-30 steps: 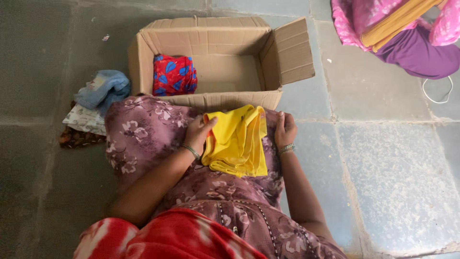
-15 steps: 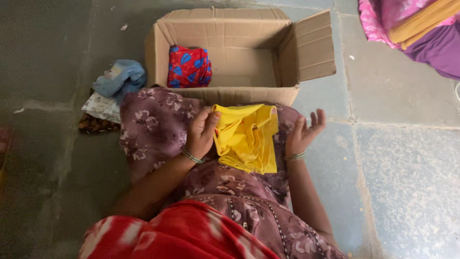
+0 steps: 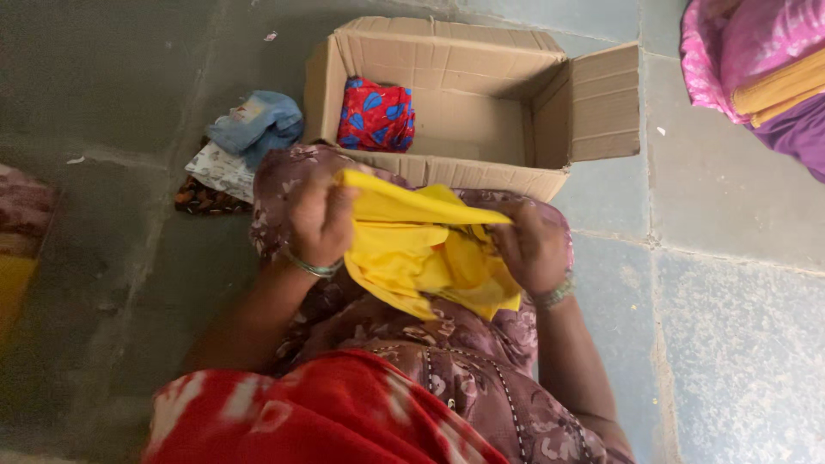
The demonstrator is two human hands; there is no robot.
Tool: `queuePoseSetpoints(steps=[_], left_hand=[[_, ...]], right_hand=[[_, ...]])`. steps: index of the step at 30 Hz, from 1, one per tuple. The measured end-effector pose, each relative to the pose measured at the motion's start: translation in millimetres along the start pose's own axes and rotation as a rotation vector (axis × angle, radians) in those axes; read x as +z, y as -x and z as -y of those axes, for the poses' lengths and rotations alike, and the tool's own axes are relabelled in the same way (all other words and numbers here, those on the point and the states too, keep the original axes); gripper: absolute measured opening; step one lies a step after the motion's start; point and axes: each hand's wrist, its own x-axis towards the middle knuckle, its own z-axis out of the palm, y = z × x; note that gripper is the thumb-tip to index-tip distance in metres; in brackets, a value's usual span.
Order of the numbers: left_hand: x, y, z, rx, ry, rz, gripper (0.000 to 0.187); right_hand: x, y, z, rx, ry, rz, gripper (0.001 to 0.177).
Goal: The person sits on the floor and folds several pieces of clothing, including a red and blue patterned cloth, a yellow cloth, a blue cloth, a white patterned cloth, and a brown and orange patterned cloth. The person places the folded items into a cardboard box.
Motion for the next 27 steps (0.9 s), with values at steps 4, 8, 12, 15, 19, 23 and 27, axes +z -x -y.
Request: queuePoseSetpoints(steps=[4, 8, 12, 15, 19, 23, 27], left_hand=[[-37, -13, -2, 0.179, -0.084, -0.215, 0.02], [-63, -12, -1, 0.207, -0.046, -0.345, 0.025], [-102, -20, 12, 0.204, -0.075, -0.456, 0.025], [-118, -18, 27, 0.164, -0.161, -0.496, 0.026], [-128, -10, 41, 0.077, -0.157, -0.402, 0.029], [-149, -6, 39, -0.01, -0.006, -0.33, 0.027], [-166, -7, 30, -0.045, 0.46, -0.198, 0.017]], right_hand=[[-28, 5, 31, 0.019, -0.168, -0.014, 0.039], [4, 10, 24, -0.033, -0.139, 0.302, 0.049], [51, 34, -17, -0.054, -0.129, 0.333, 0.031], [66, 54, -53, 0.317, -0.238, 0.289, 0.018], [59, 60, -74, 0.348, -0.173, 0.043, 0.016], [5, 50, -73, 0.416, -0.13, -0.029, 0.02], [-98, 74, -54, 0.482, -0.452, -0.091, 0.011]])
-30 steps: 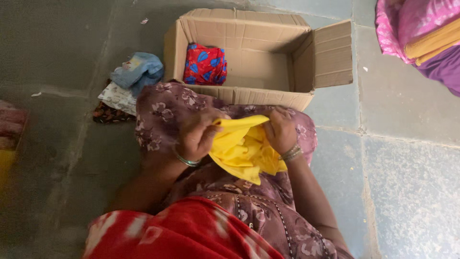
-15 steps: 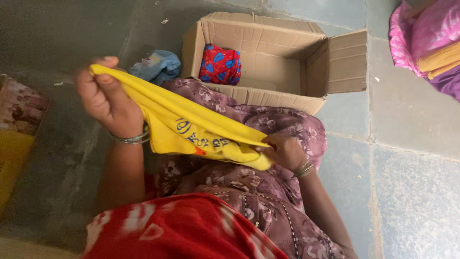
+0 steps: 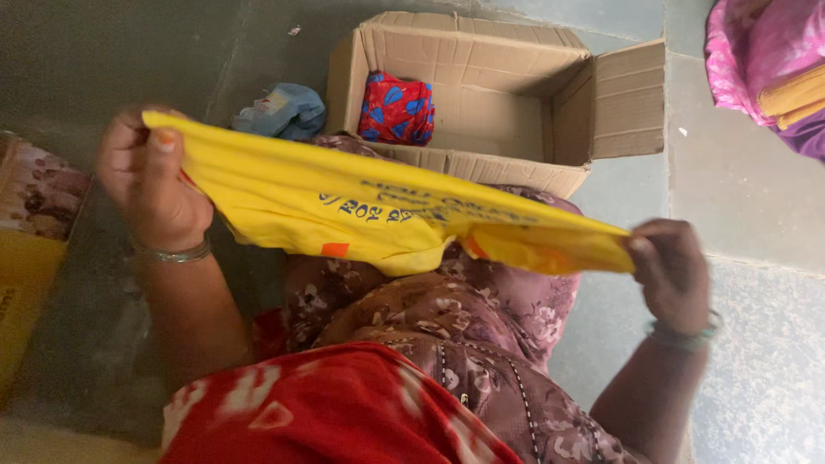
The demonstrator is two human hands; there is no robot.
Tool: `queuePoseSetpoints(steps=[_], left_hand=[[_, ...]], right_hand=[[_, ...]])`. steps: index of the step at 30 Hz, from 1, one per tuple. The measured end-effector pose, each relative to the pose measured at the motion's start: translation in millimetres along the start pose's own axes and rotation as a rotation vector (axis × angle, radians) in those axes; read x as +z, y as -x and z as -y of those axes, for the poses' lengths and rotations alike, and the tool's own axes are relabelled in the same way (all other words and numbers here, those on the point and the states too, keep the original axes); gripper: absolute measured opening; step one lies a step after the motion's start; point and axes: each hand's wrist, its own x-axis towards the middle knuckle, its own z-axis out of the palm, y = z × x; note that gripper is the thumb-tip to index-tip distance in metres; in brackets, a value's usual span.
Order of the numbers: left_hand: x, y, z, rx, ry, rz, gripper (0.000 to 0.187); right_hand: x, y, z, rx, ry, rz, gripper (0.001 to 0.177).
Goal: The person sits on the floor and folds several pieces of clothing, including a red and blue patterned cloth, a yellow cloth, a blue cloth, a white patterned cloth, and a brown and orange patterned cloth. The person places the folded items into a cardboard box.
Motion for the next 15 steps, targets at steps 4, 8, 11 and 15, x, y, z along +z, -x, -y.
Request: queuePoseSetpoints(steps=[4, 8, 11, 15], left_hand=[[3, -7, 10, -0.15, 0.558, 0.285, 0.018], [35, -11, 58, -0.313, -0.101, 0.208, 0.004], [82, 5, 91, -0.371, -0.301, 0.171, 0.008], [151, 45, 94, -0.544, -0.059, 0.283, 0.008]], right_hand=[[-56, -7, 22, -0.349, -0.518, 0.525, 0.007], [-30, -15, 12, 0.143, 0.057, 0.024, 0.011], [6, -29, 8, 0.275, 0.216, 0.091, 0.022], [35, -16, 27, 0.231, -0.052, 0.401, 0.027]])
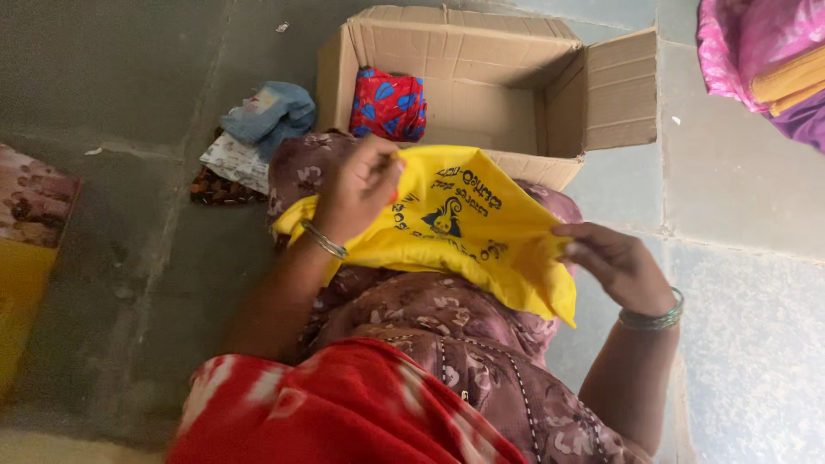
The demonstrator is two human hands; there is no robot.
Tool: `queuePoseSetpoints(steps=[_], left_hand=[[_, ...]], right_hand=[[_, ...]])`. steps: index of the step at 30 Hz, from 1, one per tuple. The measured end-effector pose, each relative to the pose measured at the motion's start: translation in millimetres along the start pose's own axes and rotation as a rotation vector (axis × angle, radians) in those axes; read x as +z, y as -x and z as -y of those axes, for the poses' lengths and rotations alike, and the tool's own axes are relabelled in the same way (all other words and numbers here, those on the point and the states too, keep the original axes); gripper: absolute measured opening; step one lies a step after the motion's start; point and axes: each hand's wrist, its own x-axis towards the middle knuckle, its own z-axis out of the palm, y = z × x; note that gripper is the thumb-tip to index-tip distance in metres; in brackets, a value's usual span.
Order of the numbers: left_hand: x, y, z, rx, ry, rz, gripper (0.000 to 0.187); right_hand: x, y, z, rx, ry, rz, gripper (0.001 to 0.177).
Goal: The person sits on the floor and folds several pieces of clothing, including a red and blue patterned cloth, a yellow cloth, a blue cloth, a white patterned cloth, and a brown and orange patterned cloth. The person places the folded items into a cardboard box.
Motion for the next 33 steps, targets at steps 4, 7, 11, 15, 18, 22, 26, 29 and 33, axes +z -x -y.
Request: queuePoseSetpoints(steps=[4, 7, 11, 15, 18, 22, 26, 29, 33], left_hand=[[57, 28, -14, 0.17, -0.254, 0.119, 0.009], [74, 40, -25, 0.251, -0.324, 0.192, 0.014], [79, 42, -28, 0.159, -0.3, 0.208, 0.016], [76, 44, -28, 0.076, -0.192, 0.258, 0.015], [74, 45, -28, 0.15, -0.256, 0.285, 0.015], [72, 44, -30, 0.209, -0.295, 0.29, 0.016], [72, 45, -34, 0.057, -0.19, 0.386, 0.018], [71, 46, -40, 0.177, -0.221, 0.411, 0.022], [67, 46, -48, 0.199, -0.355, 0.367, 0.02]], right_hand=[[48, -2, 20, -0.288, 0.054, 0.084, 0.038], [76, -14, 31, -0.559, 0.294, -0.033, 0.026], [93, -26, 34, -0.666, 0.356, -0.157, 0.02], [101, -29, 25, -0.574, 0.234, -0.225, 0.023], [101, -29, 19, -0.546, 0.247, -0.216, 0.025], [100, -33, 23, -0.514, 0.277, -0.226, 0.025], [99, -35, 36, -0.666, 0.346, -0.251, 0.032], [97, -36, 39, -0.834, 0.448, -0.243, 0.042], [95, -42, 22, -0.622, 0.238, 0.007, 0.044]])
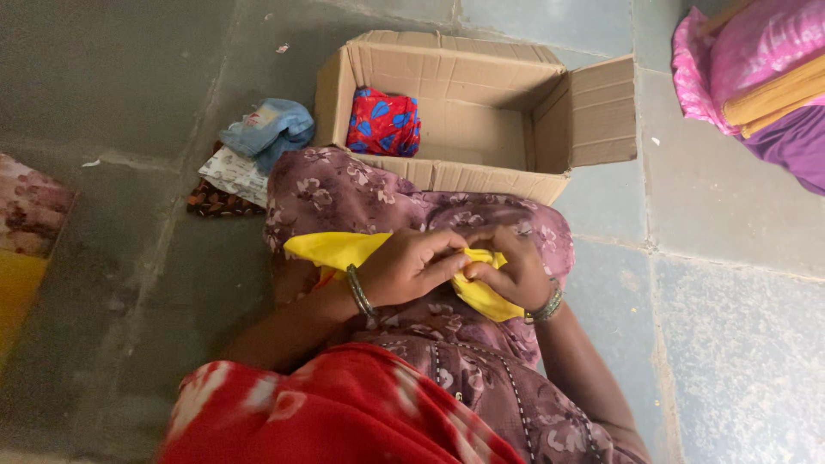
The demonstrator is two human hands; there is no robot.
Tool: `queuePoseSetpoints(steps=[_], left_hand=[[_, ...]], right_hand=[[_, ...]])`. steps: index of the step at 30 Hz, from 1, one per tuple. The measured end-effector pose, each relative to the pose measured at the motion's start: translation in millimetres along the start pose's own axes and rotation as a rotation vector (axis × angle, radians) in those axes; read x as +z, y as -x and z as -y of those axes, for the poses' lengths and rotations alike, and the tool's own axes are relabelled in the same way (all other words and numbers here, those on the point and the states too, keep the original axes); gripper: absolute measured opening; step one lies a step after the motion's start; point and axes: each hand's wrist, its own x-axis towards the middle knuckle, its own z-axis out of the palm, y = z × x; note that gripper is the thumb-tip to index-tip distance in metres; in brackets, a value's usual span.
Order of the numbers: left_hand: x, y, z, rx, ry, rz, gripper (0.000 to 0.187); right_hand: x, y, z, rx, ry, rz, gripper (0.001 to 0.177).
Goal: The person sits on the floor and folds several pieces of clothing, including a red and blue patterned cloth, a yellow cloth, a blue cloth, a white patterned cloth, and a brown and orange patterned cloth. The person places the folded items into a cardboard box.
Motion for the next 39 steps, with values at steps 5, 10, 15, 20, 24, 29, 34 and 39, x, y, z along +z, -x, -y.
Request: queuePoseSetpoints(steps=[5, 10, 15, 20, 24, 29, 34, 39], left_hand=[[-24, -4, -8, 0.066, 0.04, -0.091, 0.018], [-45, -20, -22, 0.083, 0.127, -0.137, 0.02], [-57, -34, -48, 0.145, -0.084, -0.198, 0.017], [-73, -48, -70, 0.33, -0.422, -0.322, 0.018], [-95, -42, -76, 0.382, -0.444, -0.23, 0.019], [-90, -65, -37, 0.407, -0.23, -0.101, 0.013], [-61, -145, 10, 0.004, 0.165, -0.066, 0.014], [-47, -184, -4, 0.14, 0.277, -0.081, 0.014]], right_hand=[[-2, 4, -33, -0.1, 0.211, 0.043, 0.031], [-26, -3, -27, 0.02, 0.402, -0.075, 0.022], [-48, -14, -1, -0.072, 0.578, -0.311, 0.021], [-72, -15, 33, 0.016, 0.8, -0.354, 0.016], [-118, 13, 84, -0.026, 0.752, -0.092, 0.067], [-159, 11, 90, 0.113, 0.798, -0.051, 0.037], [-195, -12, 44, 0.122, 0.79, -0.124, 0.024], [-234, 4, 35, 0.39, 0.56, -0.232, 0.017]])
